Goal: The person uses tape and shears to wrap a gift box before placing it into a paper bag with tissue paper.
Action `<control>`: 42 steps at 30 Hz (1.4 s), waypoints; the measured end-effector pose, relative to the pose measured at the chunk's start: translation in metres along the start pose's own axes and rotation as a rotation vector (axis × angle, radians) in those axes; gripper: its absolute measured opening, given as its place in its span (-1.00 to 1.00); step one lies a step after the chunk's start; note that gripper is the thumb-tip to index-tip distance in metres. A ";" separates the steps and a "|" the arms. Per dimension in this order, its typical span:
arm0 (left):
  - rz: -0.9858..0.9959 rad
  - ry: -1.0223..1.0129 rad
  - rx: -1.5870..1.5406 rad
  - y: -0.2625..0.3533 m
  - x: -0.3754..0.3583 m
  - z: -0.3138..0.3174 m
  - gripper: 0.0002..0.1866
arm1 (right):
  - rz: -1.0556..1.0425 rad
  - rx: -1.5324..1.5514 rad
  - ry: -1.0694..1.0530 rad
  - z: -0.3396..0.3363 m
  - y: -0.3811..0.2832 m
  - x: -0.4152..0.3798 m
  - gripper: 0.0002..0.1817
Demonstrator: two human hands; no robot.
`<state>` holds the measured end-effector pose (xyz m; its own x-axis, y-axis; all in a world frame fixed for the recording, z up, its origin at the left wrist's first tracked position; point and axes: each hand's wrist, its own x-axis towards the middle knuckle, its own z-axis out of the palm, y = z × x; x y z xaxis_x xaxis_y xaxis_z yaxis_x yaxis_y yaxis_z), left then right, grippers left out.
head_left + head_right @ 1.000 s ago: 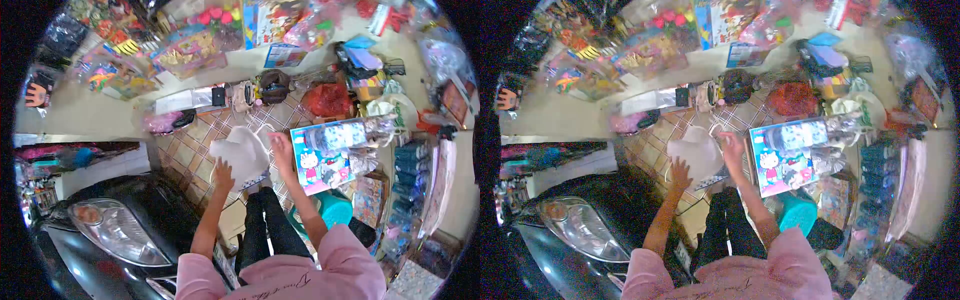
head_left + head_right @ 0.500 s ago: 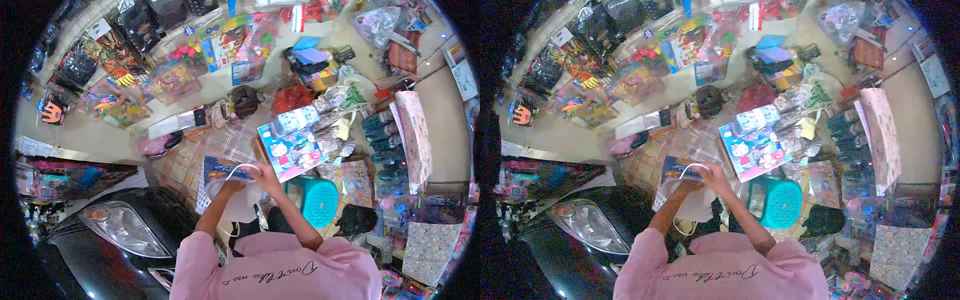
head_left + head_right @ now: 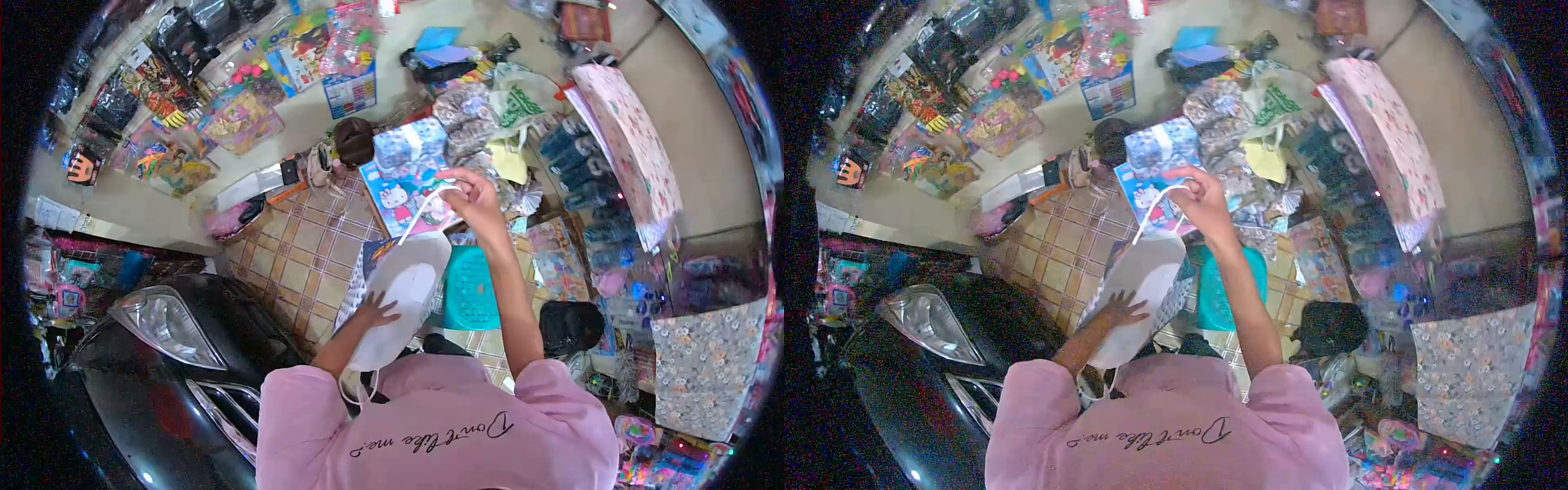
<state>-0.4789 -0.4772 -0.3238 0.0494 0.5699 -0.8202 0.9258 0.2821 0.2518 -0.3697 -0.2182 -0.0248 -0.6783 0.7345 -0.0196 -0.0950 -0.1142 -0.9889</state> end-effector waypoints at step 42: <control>0.484 0.852 -0.278 0.412 -0.038 -0.108 -0.78 | -0.070 -0.187 0.401 -0.409 0.039 -0.176 -0.79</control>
<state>-0.1399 -0.2994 -0.1335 0.0112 0.9999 0.0126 0.7519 -0.0167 0.6591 0.0440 -0.0784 -0.1203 -0.3353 0.9417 0.0292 0.0278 0.0409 -0.9988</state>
